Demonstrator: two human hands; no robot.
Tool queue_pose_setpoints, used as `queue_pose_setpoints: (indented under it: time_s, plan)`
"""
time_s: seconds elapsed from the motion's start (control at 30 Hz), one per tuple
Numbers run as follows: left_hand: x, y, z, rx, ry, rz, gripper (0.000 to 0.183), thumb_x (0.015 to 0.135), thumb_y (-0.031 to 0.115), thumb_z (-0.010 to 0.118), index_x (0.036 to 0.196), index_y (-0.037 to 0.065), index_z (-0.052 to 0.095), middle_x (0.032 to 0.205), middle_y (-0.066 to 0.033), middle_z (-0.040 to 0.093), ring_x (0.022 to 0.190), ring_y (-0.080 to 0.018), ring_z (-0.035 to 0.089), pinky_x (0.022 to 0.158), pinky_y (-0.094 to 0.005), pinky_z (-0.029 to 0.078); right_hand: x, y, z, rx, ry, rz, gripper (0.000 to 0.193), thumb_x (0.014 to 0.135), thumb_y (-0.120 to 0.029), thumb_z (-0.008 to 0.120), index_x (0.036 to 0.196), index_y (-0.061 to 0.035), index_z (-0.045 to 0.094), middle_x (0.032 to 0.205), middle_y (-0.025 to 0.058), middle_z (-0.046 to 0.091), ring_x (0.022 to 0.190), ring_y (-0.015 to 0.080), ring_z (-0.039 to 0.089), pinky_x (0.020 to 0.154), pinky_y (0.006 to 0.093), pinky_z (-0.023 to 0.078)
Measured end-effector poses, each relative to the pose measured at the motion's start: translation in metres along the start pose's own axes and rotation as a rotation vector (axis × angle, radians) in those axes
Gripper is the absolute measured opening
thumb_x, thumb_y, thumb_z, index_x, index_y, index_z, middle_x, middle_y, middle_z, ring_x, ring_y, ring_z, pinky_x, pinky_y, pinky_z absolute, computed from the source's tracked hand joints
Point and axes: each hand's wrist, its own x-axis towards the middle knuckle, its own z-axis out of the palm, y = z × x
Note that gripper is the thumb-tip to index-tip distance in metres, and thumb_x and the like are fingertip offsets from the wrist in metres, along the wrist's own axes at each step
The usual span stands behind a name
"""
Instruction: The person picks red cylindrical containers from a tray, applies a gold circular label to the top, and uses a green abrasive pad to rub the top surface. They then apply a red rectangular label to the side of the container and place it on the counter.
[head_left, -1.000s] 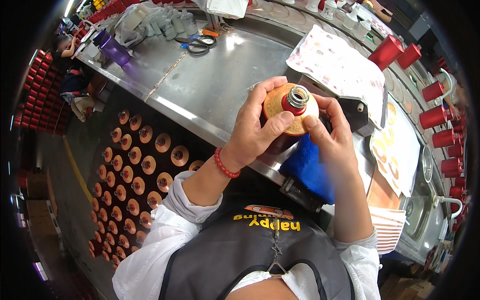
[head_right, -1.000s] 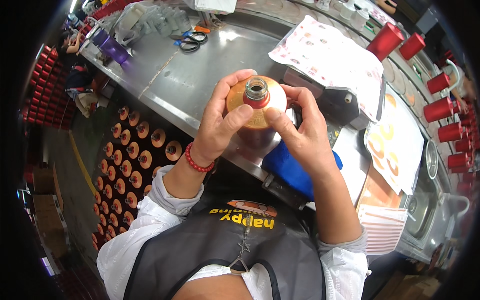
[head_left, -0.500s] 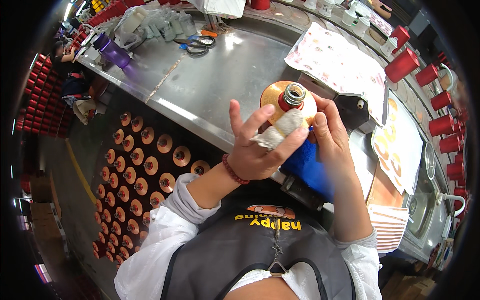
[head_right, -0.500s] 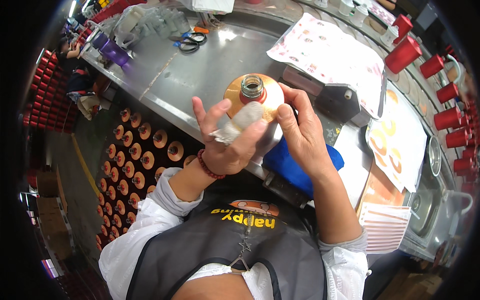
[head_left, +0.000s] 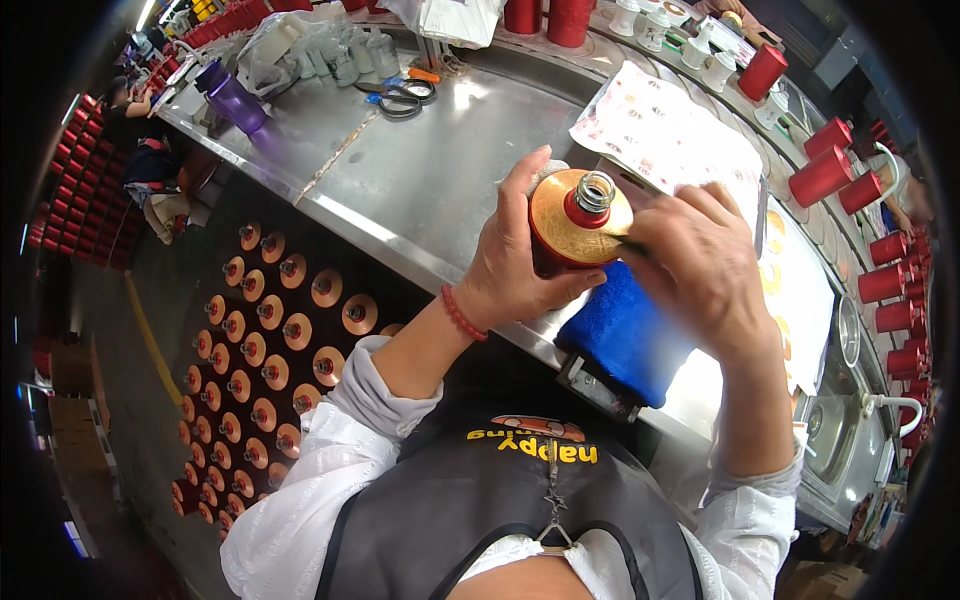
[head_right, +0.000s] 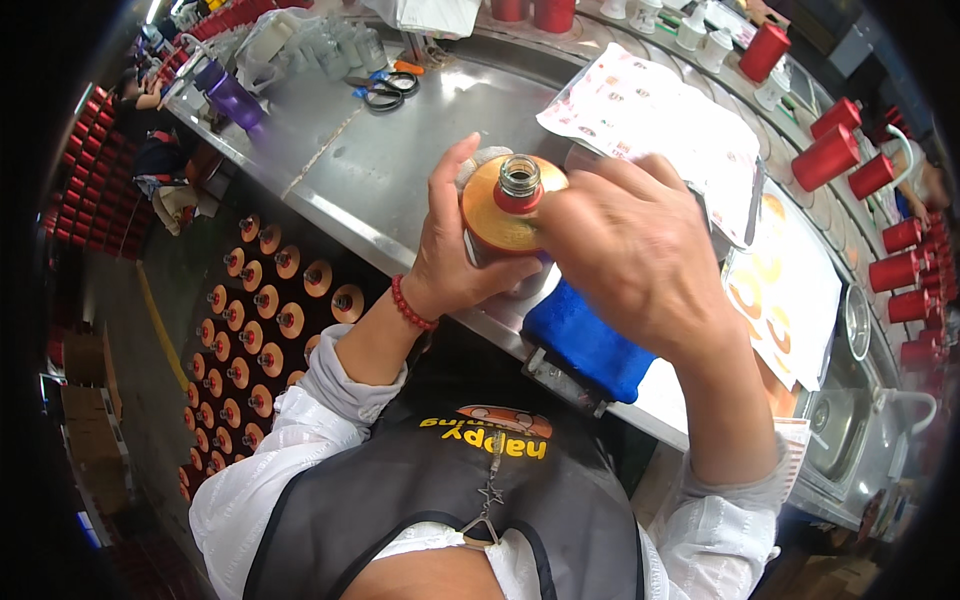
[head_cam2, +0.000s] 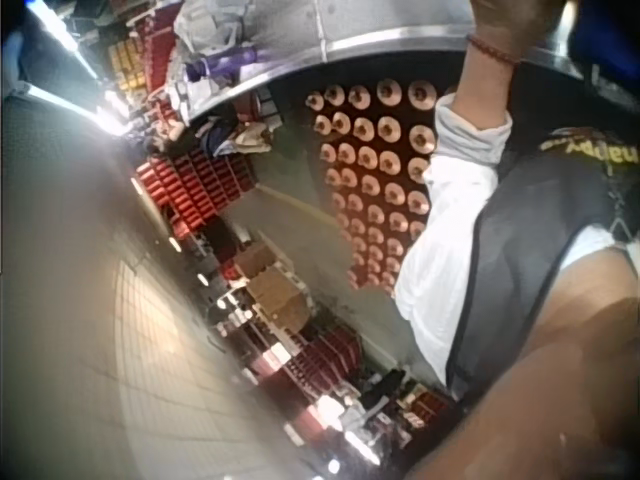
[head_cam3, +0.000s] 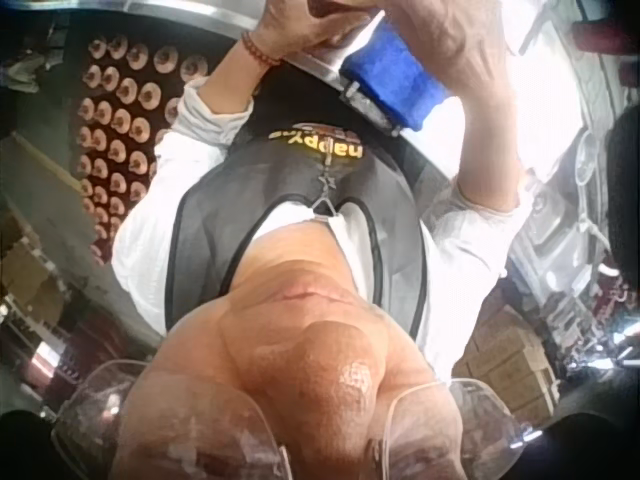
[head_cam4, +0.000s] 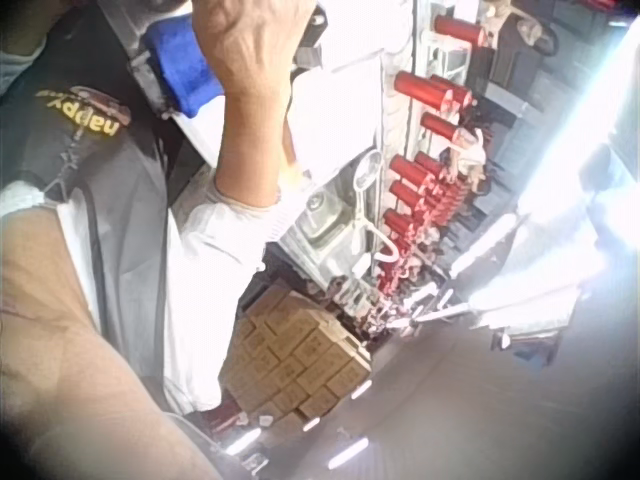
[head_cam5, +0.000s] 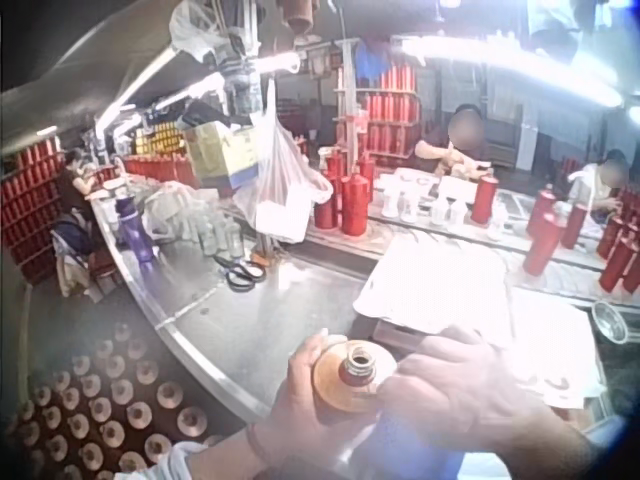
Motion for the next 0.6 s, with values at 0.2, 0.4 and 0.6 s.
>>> queue_pose_setpoints:
  time_s: [0.2,0.4,0.6]
  plan:
    - [0.002,-0.005,-0.003,0.053,-0.020,-0.011,0.115,0.068,0.036,0.092,0.151,0.000,0.021,0.132,-0.0209,0.053,0.118,-0.0318,0.060,0.100,-0.0416,0.049,-0.006,-0.005,0.013,0.128,0.048,-0.105,0.016,0.070,-0.017,0.074,0.083,-0.0151,0.065,0.083,-0.0006,0.054,0.077,0.0196,0.054,0.082,0.0377,0.041]
    - [-0.003,-0.010,-0.007,-0.126,-0.039,-0.068,0.114,0.068,0.037,0.093,0.151,0.000,0.023,0.132,-0.0202,0.054,0.120,-0.0309,0.059,0.103,-0.0406,0.048,-0.012,-0.009,0.025,0.258,0.185,0.080,0.019,0.077,-0.018,0.080,0.090,-0.0092,0.069,0.082,0.0023,0.060,0.074,0.0201,0.059,0.078,0.0351,0.045]
    - [0.001,-0.013,-0.007,-0.232,-0.056,-0.111,0.114,0.066,0.034,0.094,0.149,0.000,0.024,0.133,-0.0181,0.054,0.123,-0.0285,0.057,0.106,-0.0395,0.046,-0.024,0.022,0.046,0.455,0.251,0.846,0.021,0.090,-0.018,0.071,0.094,-0.0001,0.061,0.081,0.0073,0.064,0.074,0.0132,0.061,0.069,0.0279,0.050]
